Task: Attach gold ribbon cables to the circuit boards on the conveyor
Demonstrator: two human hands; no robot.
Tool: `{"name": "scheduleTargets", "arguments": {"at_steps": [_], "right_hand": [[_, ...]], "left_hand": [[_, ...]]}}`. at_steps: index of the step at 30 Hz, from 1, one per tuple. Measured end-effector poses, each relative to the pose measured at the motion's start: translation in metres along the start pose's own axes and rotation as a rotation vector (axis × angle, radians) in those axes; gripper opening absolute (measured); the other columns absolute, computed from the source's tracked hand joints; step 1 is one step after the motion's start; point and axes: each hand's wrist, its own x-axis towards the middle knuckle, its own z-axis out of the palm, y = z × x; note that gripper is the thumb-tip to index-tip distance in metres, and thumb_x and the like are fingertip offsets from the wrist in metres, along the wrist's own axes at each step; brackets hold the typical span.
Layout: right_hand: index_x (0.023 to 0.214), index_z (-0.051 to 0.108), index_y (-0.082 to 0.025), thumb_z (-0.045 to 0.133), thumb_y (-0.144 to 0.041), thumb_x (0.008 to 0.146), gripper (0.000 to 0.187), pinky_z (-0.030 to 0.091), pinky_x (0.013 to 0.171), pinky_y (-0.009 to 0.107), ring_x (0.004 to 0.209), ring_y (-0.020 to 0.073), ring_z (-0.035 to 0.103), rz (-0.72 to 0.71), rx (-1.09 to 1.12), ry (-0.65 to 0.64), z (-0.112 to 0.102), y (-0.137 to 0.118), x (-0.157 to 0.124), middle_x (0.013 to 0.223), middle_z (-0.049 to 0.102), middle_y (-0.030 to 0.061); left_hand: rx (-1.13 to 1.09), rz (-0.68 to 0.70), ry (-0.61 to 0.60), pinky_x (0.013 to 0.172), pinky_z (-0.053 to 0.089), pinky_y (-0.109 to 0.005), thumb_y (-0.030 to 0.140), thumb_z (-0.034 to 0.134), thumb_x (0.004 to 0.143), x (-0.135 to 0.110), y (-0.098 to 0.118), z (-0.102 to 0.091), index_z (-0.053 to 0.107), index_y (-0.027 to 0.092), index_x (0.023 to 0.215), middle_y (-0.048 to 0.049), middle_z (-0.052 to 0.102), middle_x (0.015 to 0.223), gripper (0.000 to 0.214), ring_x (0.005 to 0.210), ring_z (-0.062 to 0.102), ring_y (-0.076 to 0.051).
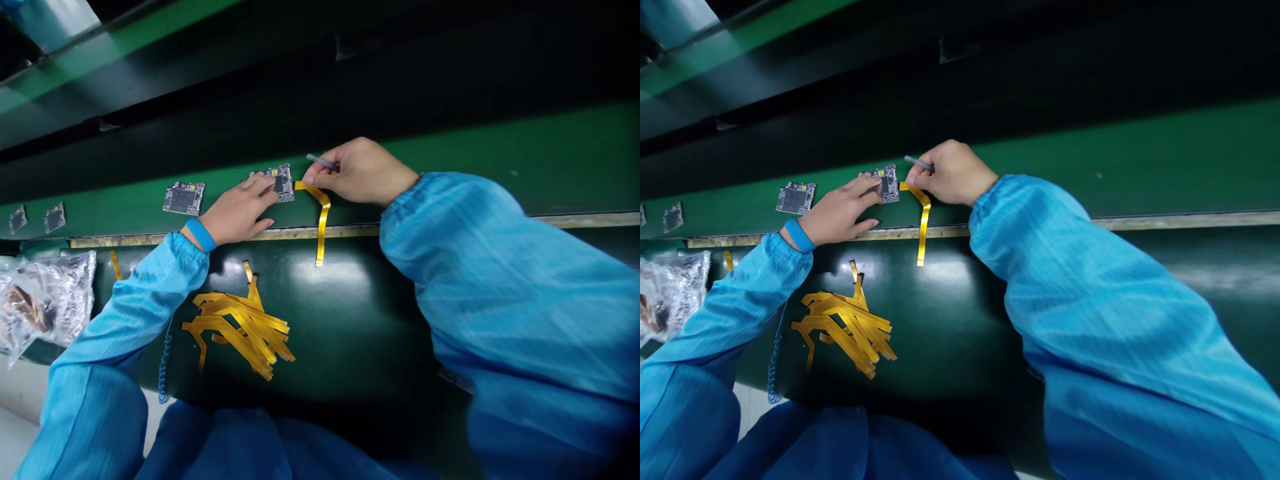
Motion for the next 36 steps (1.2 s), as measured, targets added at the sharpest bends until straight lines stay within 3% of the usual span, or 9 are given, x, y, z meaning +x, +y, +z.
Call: {"name": "scheduleTargets", "arguments": {"at_steps": [10,19,29,36], "right_hand": [[0.074,0.079,-0.025,0.086,-0.025,0.082,0.010,0.059,0.085,0.042,0.082,0.0256,0.070,0.041,0.054,0.009,-0.003,-0.002,-0.005,0.077,0.074,0.0034],[0.085,0.080,-0.022,0.073,-0.021,0.091,0.009,0.060,0.089,0.040,0.092,0.0258,0.073,0.084,-0.170,-0.022,-0.009,-0.019,-0.015,0.091,0.079,0.0057],[0.086,0.082,-0.027,0.075,-0.040,0.091,0.015,0.063,0.088,0.046,0.091,0.0309,0.074,0.024,-0.180,-0.019,-0.017,0.002,-0.014,0.088,0.079,0.0050],[0.088,0.082,-0.027,0.071,-0.029,0.093,0.012,0.060,0.083,0.039,0.090,0.0270,0.073,0.071,-0.265,-0.080,-0.026,-0.003,-0.011,0.090,0.078,0.0026]], "left_hand": [[0.015,0.013,-0.004,0.128,0.038,-0.058,0.029,0.064,0.099,0.001,0.001,0.002,0.061,0.014,0.137,-0.0193,0.051,0.158,0.041,0.155,0.041,-0.038],[-0.002,0.007,-0.047,0.132,0.032,-0.056,0.028,0.065,0.098,0.005,0.007,-0.001,0.060,0.013,0.139,-0.0198,0.046,0.163,0.044,0.158,0.038,-0.037],[0.007,0.046,-0.043,0.132,0.031,-0.056,0.028,0.064,0.099,0.011,0.008,0.002,0.061,0.013,0.138,-0.0196,0.046,0.164,0.042,0.159,0.037,-0.036],[0.069,0.071,-0.059,0.131,0.033,-0.056,0.021,0.065,0.097,0.015,0.008,0.000,0.061,0.014,0.140,-0.0197,0.046,0.165,0.044,0.158,0.037,-0.036]]}}
